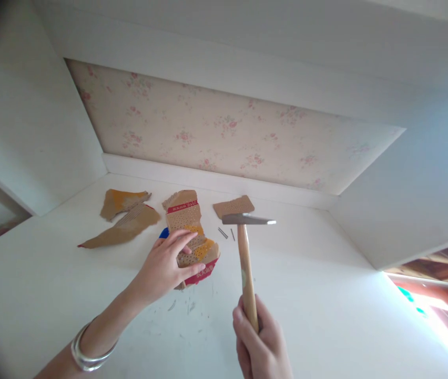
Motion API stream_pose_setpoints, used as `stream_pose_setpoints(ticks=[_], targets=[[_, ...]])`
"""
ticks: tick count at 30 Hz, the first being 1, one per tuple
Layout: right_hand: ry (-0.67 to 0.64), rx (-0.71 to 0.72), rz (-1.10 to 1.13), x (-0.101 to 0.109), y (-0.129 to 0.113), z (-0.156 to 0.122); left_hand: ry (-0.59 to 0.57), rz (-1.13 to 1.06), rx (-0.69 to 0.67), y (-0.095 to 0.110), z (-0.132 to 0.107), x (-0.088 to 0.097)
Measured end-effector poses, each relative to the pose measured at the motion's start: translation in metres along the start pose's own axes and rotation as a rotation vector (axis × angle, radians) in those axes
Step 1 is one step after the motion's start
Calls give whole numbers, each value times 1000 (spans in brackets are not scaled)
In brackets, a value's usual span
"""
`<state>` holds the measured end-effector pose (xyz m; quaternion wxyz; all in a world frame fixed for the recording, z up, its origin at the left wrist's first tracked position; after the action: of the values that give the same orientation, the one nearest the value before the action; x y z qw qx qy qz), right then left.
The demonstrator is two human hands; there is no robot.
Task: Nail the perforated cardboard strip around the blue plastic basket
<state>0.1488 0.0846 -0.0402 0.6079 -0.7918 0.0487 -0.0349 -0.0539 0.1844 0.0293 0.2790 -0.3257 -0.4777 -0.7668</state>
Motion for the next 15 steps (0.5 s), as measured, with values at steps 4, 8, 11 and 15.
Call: stream_pose_setpoints(ticks=[4, 8, 11, 15], targets=[[13, 101, 232, 5, -15, 51, -91, -74, -17, 7, 7, 0], [119, 112, 420, 31, -3, 94, -159, 25, -122, 32, 22, 8], [124, 78, 466, 45, 9, 108, -189, 186, -230, 57, 45, 9], [141, 51, 504, 61, 16, 112, -377, 381, -430, 84, 86, -32]])
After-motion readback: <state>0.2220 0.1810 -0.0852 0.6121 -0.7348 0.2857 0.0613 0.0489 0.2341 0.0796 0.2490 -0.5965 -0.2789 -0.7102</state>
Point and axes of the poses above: each hand's wrist, its own z-axis towards the middle knuckle, its own x-axis out of the back of the hand, y = z × x, the point moved 10 cm from there along z, towards the middle knuckle, and after that the axes turned 3 degrees about z, right-handed, at the moved point
